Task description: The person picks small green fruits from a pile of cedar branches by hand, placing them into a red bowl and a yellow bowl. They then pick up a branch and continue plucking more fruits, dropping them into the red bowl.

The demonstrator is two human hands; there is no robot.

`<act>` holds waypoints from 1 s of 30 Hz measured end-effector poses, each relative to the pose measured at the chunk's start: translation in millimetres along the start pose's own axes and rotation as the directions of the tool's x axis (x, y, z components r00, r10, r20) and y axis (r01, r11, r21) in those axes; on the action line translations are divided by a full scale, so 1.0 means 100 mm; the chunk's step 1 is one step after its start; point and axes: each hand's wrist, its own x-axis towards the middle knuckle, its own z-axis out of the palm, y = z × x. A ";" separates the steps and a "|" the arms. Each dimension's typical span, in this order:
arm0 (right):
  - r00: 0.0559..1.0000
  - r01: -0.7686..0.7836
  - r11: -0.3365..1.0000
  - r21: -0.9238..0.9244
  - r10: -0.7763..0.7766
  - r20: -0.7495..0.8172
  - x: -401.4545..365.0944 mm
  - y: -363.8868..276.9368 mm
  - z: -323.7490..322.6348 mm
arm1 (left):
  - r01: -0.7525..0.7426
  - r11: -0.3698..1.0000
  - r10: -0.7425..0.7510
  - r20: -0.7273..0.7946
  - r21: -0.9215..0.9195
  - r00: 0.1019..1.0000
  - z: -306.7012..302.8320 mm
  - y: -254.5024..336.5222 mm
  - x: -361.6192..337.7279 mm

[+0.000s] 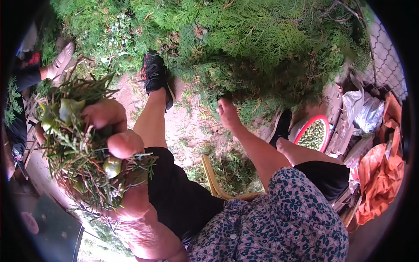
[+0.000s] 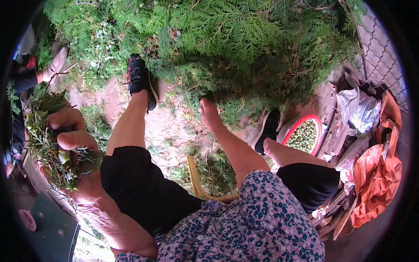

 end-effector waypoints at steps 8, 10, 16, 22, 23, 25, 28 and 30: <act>0.754 -0.616 0.426 0.663 0.562 0.339 -0.46 -0.07 -0.62 | -0.186 0.949 0.171 0.078 0.254 0.982 -0.14 0.03 0.07; 0.681 -0.648 0.256 0.717 0.617 0.395 -0.39 -0.01 -0.60 | -0.162 0.963 0.157 0.038 0.213 0.987 -0.15 0.01 0.07; 0.794 -0.572 0.568 0.592 0.564 0.227 -0.29 0.01 0.01 | 0.134 0.973 -0.126 -0.052 0.189 0.991 0.05 -0.01 0.12; 0.791 -0.596 0.557 0.579 0.530 0.305 -0.48 -0.16 0.46 | -0.024 0.967 0.027 -0.009 0.254 1.000 -0.04 -0.06 0.14; 0.883 -0.468 0.762 0.447 0.381 0.274 -0.55 -0.31 0.44 | -0.006 0.972 0.010 -0.018 0.237 1.000 -0.04 -0.06 0.14; 0.926 -0.246 0.953 0.177 0.177 0.332 -0.58 -0.48 0.30 | 0.023 0.979 -0.017 -0.030 0.201 0.999 -0.03 -0.04 0.13; 0.745 -0.616 0.740 0.271 0.434 0.507 -0.67 -0.37 0.18 | 0.051 0.986 -0.045 -0.038 0.157 0.998 -0.01 -0.05 0.12; 0.780 -0.610 0.711 0.350 0.460 0.424 -0.66 -0.20 0.04 | 0.045 0.986 -0.038 -0.047 0.160 0.998 0.01 -0.10 0.11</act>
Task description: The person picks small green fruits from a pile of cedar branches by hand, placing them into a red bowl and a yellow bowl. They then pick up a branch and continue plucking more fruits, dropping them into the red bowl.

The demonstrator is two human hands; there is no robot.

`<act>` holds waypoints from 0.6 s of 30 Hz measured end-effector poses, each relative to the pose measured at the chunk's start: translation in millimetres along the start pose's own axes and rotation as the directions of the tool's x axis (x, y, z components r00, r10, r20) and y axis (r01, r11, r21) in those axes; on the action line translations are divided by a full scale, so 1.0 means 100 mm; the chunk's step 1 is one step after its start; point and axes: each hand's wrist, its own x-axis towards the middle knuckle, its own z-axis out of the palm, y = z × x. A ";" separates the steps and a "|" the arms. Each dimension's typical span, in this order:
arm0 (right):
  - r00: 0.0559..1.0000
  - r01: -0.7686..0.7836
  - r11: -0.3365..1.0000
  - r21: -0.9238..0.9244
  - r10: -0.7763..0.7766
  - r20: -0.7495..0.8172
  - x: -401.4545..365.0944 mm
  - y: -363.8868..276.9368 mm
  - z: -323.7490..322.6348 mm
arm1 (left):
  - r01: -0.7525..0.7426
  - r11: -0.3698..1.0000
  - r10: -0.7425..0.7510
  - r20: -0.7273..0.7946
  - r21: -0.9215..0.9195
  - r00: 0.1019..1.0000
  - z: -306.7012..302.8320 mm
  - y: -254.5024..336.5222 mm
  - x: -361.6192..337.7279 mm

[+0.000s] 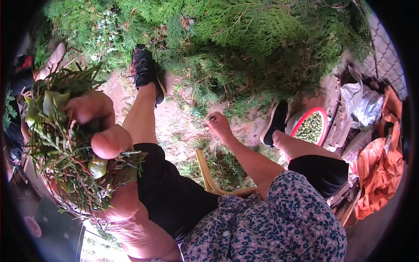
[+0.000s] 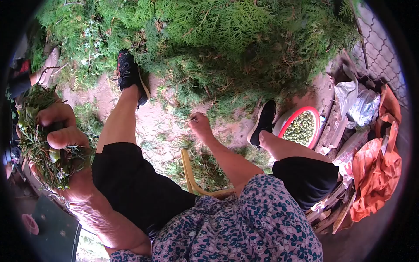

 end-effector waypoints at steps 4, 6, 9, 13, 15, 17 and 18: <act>0.952 0.125 0.990 0.070 -0.100 -0.291 0.34 0.02 -0.14 | -0.308 0.930 0.305 0.046 0.201 0.951 -0.12 -0.04 0.02; 0.905 0.175 0.984 -0.020 -0.168 -0.390 0.51 -0.08 -0.08 | -0.142 0.987 0.148 0.085 -0.075 0.985 -0.16 -0.03 -0.01; 0.983 0.143 0.968 -0.205 -0.164 -0.087 0.65 0.12 0.18 | -0.097 0.991 0.107 0.108 -0.093 0.988 -0.16 -0.01 0.01; 0.932 0.326 0.780 -0.534 -0.358 0.047 0.08 0.08 0.10 | -0.043 0.990 0.064 0.155 -0.135 0.986 -0.13 0.01 0.05; 0.954 0.271 0.933 -0.237 -0.293 -0.060 -0.03 0.19 0.01 | 0.054 0.997 -0.058 0.058 0.056 0.997 0.00 0.01 0.07; 0.954 0.243 0.948 -0.204 -0.272 -0.128 -0.04 0.08 -0.04 | -0.118 0.985 0.112 0.056 0.124 0.992 -0.09 -0.06 0.07; 0.946 0.226 0.959 -0.170 -0.258 -0.197 0.01 0.03 -0.07 | -0.289 0.937 0.280 0.075 0.194 0.957 -0.11 -0.09 0.07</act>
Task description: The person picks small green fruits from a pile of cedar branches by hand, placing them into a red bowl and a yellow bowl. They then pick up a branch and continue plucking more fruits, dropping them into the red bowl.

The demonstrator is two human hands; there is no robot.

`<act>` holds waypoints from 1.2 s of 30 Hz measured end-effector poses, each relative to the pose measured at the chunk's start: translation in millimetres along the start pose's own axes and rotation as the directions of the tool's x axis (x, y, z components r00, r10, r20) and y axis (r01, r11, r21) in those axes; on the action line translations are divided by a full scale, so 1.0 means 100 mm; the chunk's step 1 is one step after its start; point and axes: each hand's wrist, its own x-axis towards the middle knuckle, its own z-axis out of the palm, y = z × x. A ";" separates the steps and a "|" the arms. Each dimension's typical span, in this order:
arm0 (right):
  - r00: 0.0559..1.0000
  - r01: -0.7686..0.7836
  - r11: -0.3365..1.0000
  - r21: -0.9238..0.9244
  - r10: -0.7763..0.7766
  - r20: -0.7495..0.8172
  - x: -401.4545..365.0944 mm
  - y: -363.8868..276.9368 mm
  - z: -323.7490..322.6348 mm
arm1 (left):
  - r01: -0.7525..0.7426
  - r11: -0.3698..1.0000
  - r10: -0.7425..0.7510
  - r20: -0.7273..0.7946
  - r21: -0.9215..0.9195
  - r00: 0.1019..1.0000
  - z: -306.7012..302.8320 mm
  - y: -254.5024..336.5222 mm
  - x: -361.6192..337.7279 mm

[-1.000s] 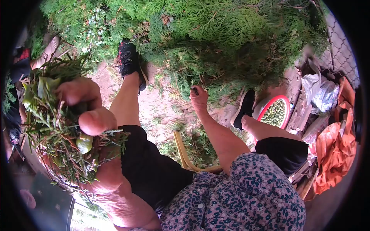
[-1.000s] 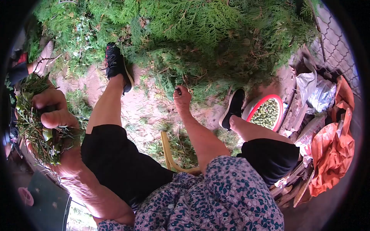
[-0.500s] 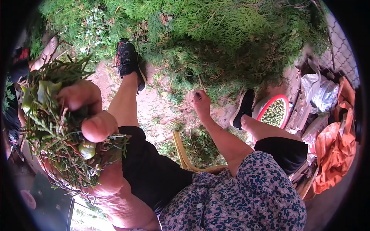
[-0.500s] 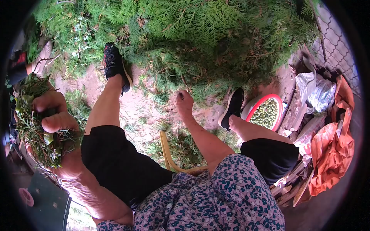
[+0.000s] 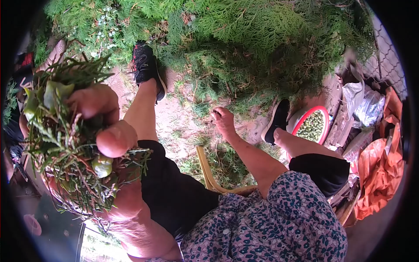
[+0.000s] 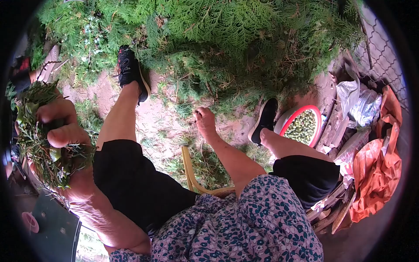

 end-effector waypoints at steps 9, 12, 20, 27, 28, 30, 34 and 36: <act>0.751 0.470 0.748 -0.468 -0.061 0.657 -0.36 0.44 0.51 | 0.324 0.934 -0.331 -0.021 -0.150 0.943 0.16 0.11 0.06; 0.592 0.188 0.908 -0.375 0.199 0.781 -0.54 0.18 -0.03 | 0.261 0.965 -0.260 -0.065 0.004 0.963 0.14 0.07 -0.03; 0.889 -0.197 0.871 -0.450 0.353 0.292 -0.05 0.22 -0.57 | 0.241 0.964 -0.216 0.190 -0.117 0.958 -0.16 -0.01 0.20; 0.475 0.153 0.863 -0.482 0.364 0.801 -0.71 0.14 -0.56 | 0.166 0.978 -0.172 0.038 0.125 0.984 0.06 -0.07 0.21; 0.687 -0.139 0.898 -0.418 0.392 0.612 -0.68 0.07 -0.61 | 0.174 0.977 -0.179 0.032 0.122 0.983 -0.10 -0.07 0.25; 0.895 -0.014 0.931 -0.365 0.174 0.410 -0.37 0.57 -0.56 | 0.170 0.958 -0.258 0.435 0.231 0.863 -0.60 -0.08 0.39; 0.900 -0.235 0.909 -0.345 0.337 0.276 0.00 0.40 -0.84 | 0.083 0.984 -0.100 0.103 0.160 0.990 -0.28 -0.14 0.16; 0.777 -0.070 0.827 -0.558 0.396 0.490 -0.27 0.63 -0.69 | 0.180 0.984 -0.180 0.126 0.004 0.976 -0.09 -0.13 0.23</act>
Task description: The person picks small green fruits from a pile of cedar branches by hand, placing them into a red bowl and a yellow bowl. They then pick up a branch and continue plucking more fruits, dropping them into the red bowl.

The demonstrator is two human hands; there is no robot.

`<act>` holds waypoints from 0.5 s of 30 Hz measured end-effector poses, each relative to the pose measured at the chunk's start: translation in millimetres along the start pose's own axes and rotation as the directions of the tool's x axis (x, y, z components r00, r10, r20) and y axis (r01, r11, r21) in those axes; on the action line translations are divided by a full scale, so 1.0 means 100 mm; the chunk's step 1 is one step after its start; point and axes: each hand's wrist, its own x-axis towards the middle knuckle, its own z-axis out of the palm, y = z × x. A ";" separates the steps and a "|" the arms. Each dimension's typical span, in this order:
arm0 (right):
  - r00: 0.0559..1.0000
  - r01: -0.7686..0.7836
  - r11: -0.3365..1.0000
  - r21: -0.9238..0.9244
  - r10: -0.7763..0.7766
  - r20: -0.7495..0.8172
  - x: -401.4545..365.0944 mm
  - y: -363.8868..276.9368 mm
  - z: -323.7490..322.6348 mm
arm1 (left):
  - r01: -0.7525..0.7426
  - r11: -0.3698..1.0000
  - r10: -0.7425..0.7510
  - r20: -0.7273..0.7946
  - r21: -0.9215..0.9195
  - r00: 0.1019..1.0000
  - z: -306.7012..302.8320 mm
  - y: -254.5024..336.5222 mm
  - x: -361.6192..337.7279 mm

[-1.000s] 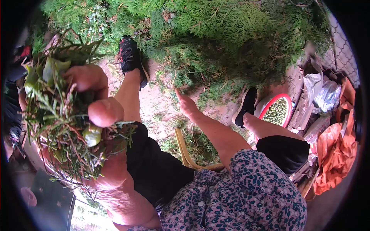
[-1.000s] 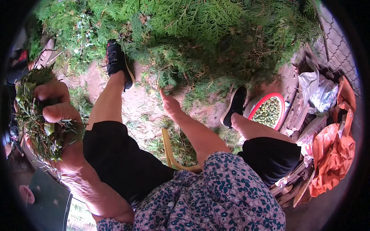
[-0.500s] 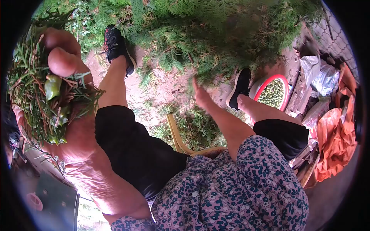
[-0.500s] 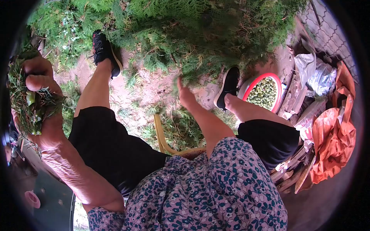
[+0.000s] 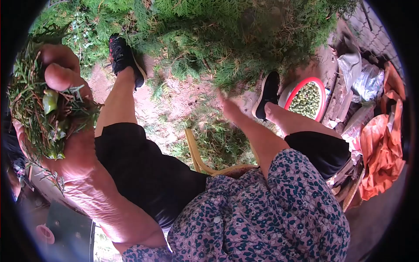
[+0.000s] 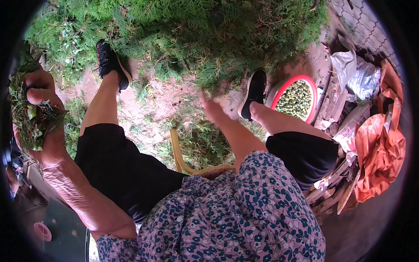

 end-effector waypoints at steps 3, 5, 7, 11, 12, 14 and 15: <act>0.802 0.375 0.872 -0.314 -0.135 0.581 -0.41 0.08 0.61 | 0.044 0.997 -0.043 0.029 -0.056 0.999 0.06 0.03 0.02; 0.899 0.273 0.957 -0.097 -0.218 0.379 -0.56 0.28 0.79 | 0.047 0.996 -0.045 0.036 -0.071 0.998 0.02 0.07 0.03; 0.969 0.188 0.981 -0.048 -0.177 0.173 -0.62 0.25 0.56 | 0.040 0.997 -0.036 0.065 -0.061 0.997 -0.05 0.14 0.05; 0.903 0.267 0.944 0.193 -0.175 -0.393 -0.38 0.46 -0.15 | -0.170 0.973 0.196 -0.169 0.157 0.966 0.07 -0.03 -0.07; 0.886 0.249 0.915 0.317 -0.083 -0.457 -0.49 0.41 -0.45 | -0.171 0.958 0.207 -0.142 0.229 0.968 0.00 -0.03 -0.08; 0.928 0.135 0.682 0.719 0.167 -0.332 -1.05 0.10 -1.08 | -0.165 0.981 0.177 -0.118 0.104 0.977 -0.06 -0.07 -0.13; 0.894 0.215 0.643 0.735 0.172 -0.413 -1.15 0.13 -1.21 | -0.068 0.994 0.076 -0.079 0.088 0.994 -0.05 -0.11 -0.17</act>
